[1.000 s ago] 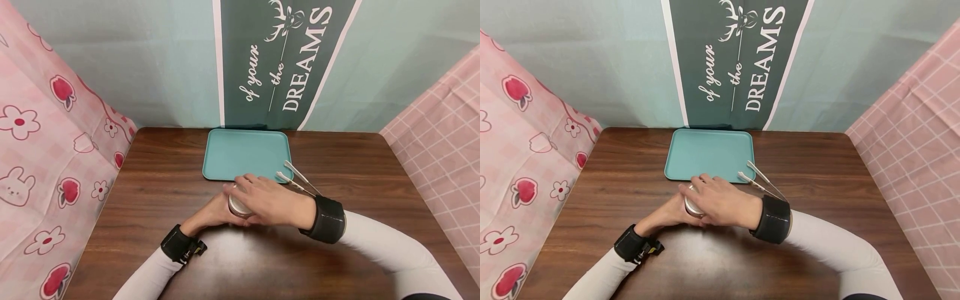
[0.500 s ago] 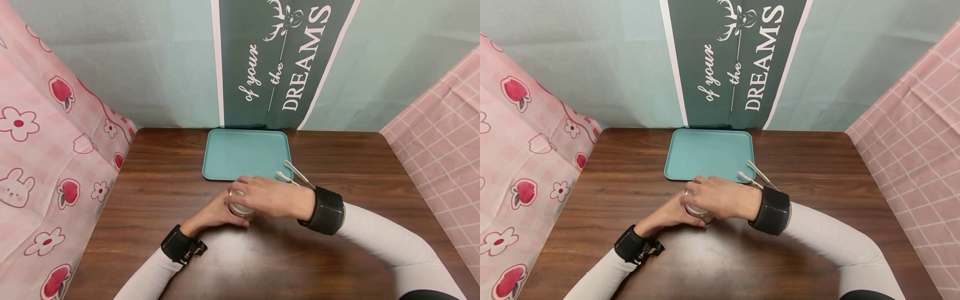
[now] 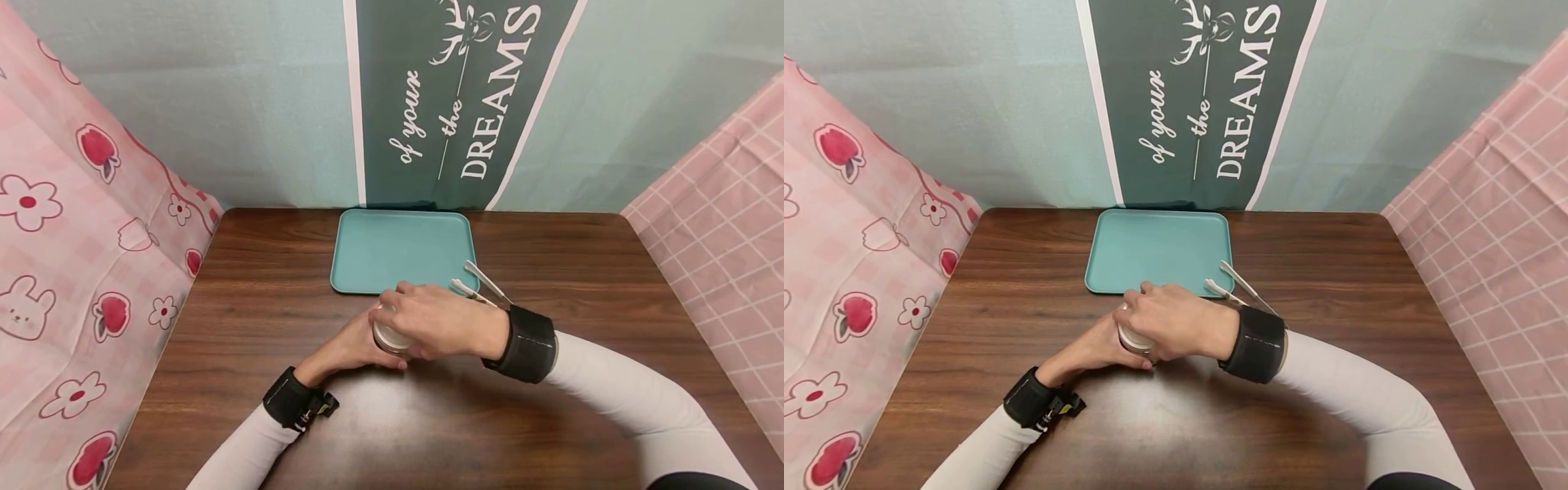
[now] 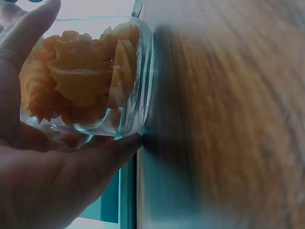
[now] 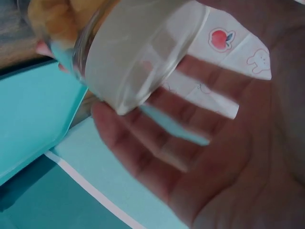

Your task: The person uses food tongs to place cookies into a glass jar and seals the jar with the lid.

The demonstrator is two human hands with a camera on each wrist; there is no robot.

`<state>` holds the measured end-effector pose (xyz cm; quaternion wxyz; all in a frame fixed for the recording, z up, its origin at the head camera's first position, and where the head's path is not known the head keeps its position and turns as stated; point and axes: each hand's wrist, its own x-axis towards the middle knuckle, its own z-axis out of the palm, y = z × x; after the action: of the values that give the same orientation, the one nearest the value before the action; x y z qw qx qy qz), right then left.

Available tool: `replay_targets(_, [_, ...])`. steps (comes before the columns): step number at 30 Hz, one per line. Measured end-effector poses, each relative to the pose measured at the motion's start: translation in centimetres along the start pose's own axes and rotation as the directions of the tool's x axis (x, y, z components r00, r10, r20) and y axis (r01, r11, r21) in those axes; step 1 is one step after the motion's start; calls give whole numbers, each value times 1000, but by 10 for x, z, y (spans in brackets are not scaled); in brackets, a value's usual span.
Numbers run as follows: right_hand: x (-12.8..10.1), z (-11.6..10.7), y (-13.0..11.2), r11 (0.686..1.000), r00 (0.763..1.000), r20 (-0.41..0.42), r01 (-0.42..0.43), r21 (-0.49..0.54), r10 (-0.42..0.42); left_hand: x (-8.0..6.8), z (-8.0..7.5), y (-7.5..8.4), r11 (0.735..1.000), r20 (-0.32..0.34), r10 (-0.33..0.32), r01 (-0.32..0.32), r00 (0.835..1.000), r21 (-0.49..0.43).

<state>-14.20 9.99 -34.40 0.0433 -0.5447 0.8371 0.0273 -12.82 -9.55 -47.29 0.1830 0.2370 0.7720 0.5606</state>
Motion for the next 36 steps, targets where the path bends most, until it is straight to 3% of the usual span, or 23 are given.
replay_targets(7, [1,6,-7,993,992,-51,-114,-35,112,2,-1,-2,1000,5,-2,2,1000,16])
replay_targets(11, [1,6,-10,990,990,-54,-136,-34,134,1,-1,-1,999,0,1,-1,1000,36])
replay_targets(19, [-7,-2,-2,997,999,35,-28,76,25,0,0,0,1000,1,22,-22,1000,-7])
replay_targets(23, [-9,-2,2,996,999,34,37,77,-40,-1,0,1,1000,-7,15,-15,1000,3])
replay_targets(29, [-5,4,1,999,999,-19,27,25,-27,-1,-1,1,1000,-3,2,-2,1000,29])
replay_targets(36, [-2,3,-2,1000,1000,-6,7,-24,-7,-1,1,0,999,-8,-4,4,1000,39])
